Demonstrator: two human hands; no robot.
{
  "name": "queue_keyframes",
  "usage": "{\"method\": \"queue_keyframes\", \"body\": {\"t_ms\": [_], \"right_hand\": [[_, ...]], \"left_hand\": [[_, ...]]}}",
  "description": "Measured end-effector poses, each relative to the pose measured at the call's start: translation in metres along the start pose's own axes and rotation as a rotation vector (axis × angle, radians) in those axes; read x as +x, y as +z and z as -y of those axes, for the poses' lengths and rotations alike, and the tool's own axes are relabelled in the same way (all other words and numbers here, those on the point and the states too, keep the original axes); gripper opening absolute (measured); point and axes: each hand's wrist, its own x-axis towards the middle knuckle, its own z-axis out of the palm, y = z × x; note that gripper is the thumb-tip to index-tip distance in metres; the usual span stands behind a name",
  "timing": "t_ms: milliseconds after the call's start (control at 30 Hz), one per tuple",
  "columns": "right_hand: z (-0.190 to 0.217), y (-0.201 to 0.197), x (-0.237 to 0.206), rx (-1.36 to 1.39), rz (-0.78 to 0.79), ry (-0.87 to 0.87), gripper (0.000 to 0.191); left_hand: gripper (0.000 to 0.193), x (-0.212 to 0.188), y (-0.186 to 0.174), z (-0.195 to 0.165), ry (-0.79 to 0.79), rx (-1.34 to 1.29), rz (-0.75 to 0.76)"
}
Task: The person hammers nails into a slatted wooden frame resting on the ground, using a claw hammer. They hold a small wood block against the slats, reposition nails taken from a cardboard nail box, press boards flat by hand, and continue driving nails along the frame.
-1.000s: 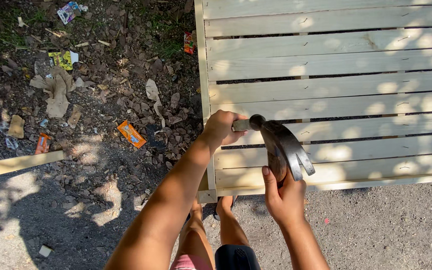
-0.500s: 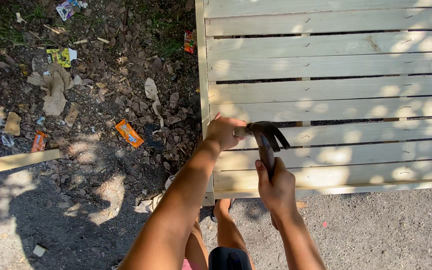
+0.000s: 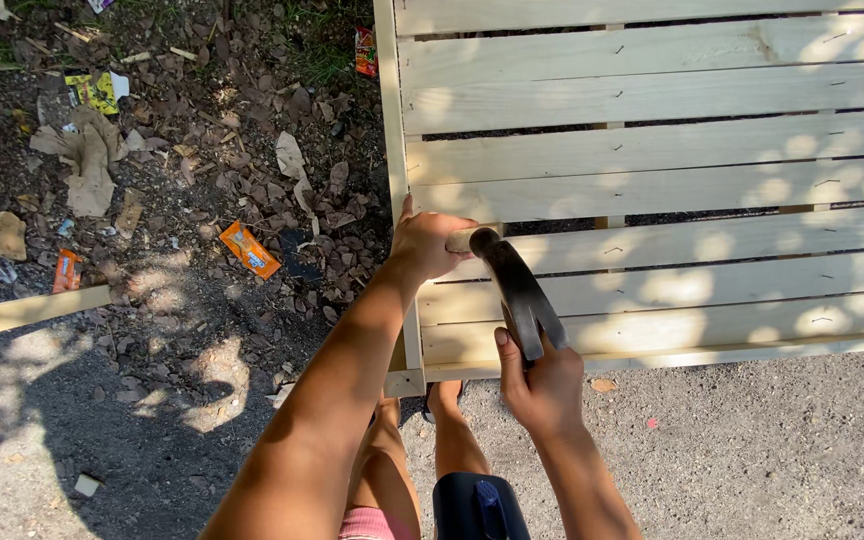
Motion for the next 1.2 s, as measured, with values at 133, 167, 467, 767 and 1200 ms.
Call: {"method": "queue_keyframes", "body": {"t_ms": [133, 167, 467, 767, 1200], "right_hand": [[-0.007, 0.004, -0.001, -0.234, 0.158, 0.269, 0.033], [-0.009, 0.005, 0.0, -0.205, 0.143, 0.306, 0.032], [-0.01, 0.001, -0.005, 0.033, -0.015, 0.22, 0.032], [-0.04, -0.017, -0.022, 0.282, 0.051, 0.672, 0.036], [-0.138, 0.024, 0.062, 0.854, 0.082, 1.082, 0.044]], "left_hand": [[0.033, -0.004, 0.006, -0.007, 0.073, 0.016, -0.12], [0.027, -0.005, 0.011, -0.011, 0.06, 0.026, -0.11], [0.04, 0.008, 0.018, -0.006, 0.248, -0.023, -0.135], [0.038, 0.019, 0.015, 0.004, 0.269, 0.061, -0.056], [0.018, 0.011, -0.001, 0.013, 0.333, -0.086, -0.079]]}}
